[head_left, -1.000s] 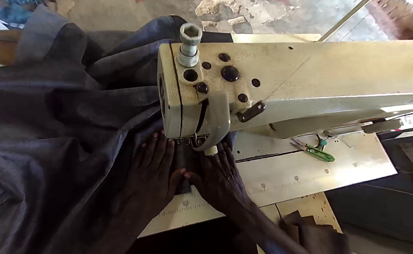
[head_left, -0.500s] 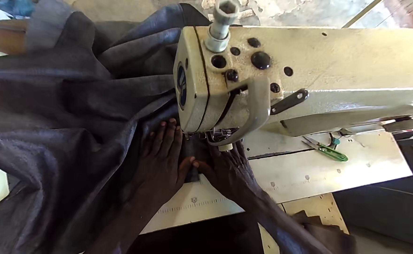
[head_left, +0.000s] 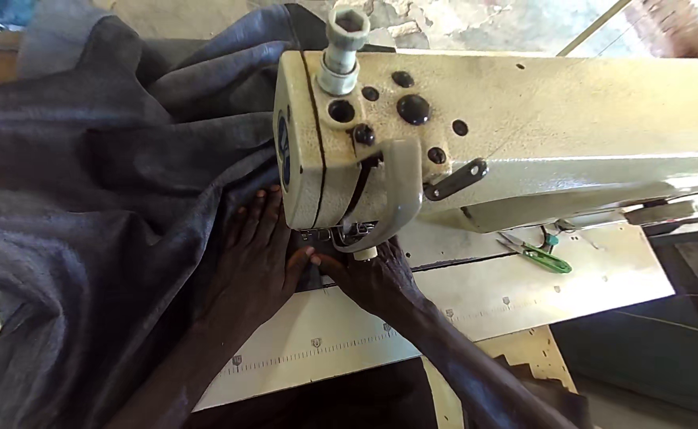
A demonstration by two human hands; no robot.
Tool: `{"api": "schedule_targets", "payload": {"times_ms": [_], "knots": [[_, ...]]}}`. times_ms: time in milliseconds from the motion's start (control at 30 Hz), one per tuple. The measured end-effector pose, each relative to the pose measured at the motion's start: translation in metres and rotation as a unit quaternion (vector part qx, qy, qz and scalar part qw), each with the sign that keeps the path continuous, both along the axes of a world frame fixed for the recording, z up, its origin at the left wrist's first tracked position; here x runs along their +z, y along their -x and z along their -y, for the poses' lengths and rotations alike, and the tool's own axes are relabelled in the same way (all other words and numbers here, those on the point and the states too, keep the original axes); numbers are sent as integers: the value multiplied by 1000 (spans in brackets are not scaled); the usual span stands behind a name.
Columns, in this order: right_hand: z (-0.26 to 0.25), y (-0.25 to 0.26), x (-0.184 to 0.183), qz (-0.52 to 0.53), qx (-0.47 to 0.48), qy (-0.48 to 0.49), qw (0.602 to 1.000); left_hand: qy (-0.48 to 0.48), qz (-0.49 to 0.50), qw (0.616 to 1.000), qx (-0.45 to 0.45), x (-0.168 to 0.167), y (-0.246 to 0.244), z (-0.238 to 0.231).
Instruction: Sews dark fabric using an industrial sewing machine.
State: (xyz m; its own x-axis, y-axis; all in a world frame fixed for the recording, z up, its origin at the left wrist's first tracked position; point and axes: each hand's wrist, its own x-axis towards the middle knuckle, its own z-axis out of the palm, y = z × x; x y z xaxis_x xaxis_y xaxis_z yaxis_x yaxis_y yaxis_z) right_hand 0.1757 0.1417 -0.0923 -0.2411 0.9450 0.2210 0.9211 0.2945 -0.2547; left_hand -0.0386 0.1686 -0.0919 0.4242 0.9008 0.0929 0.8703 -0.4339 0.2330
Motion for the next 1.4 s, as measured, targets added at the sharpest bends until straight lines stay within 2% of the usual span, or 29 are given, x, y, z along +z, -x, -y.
{"api": "schedule_targets", "payload": {"times_ms": [167,300,467,667,833,1000,1067,1133,1167,1200,1267,1367,1400], "knots": [[-7,-1,-1,-10,7,-12,1000,12,53,997,-61,0,13,-12],[-9,-2,-1,-29,15,-23,999,27,38,994,-101,5,23,-15],[-10,-5,0,-24,26,-15,999,-7,27,994,-102,3,23,-16],[-23,-5,4,-16,31,-15,999,-3,26,995,-96,3,22,-27],[-43,-14,-33,14,54,-64,996,-8,27,994,-107,5,22,-38],[-53,-16,-37,40,52,-76,995,38,-1,993,-111,19,19,-51],[-58,-16,-39,44,44,-86,994,12,11,993,-118,7,21,-60],[-60,-13,-32,46,31,-63,997,-47,37,990,-126,-27,27,-76],[-59,-11,-23,48,24,-33,998,-50,28,990,-131,-33,29,-81],[-57,-9,-13,47,17,-1,999,-44,21,990,-132,-34,29,-84],[-60,-11,-28,14,10,-70,997,-42,22,991,-126,-33,28,-89],[-45,-5,12,-31,-7,-6,999,-47,40,990,-125,-27,26,-91],[-41,-5,16,-46,-11,-11,999,-49,46,990,-124,-25,25,-91]]}}
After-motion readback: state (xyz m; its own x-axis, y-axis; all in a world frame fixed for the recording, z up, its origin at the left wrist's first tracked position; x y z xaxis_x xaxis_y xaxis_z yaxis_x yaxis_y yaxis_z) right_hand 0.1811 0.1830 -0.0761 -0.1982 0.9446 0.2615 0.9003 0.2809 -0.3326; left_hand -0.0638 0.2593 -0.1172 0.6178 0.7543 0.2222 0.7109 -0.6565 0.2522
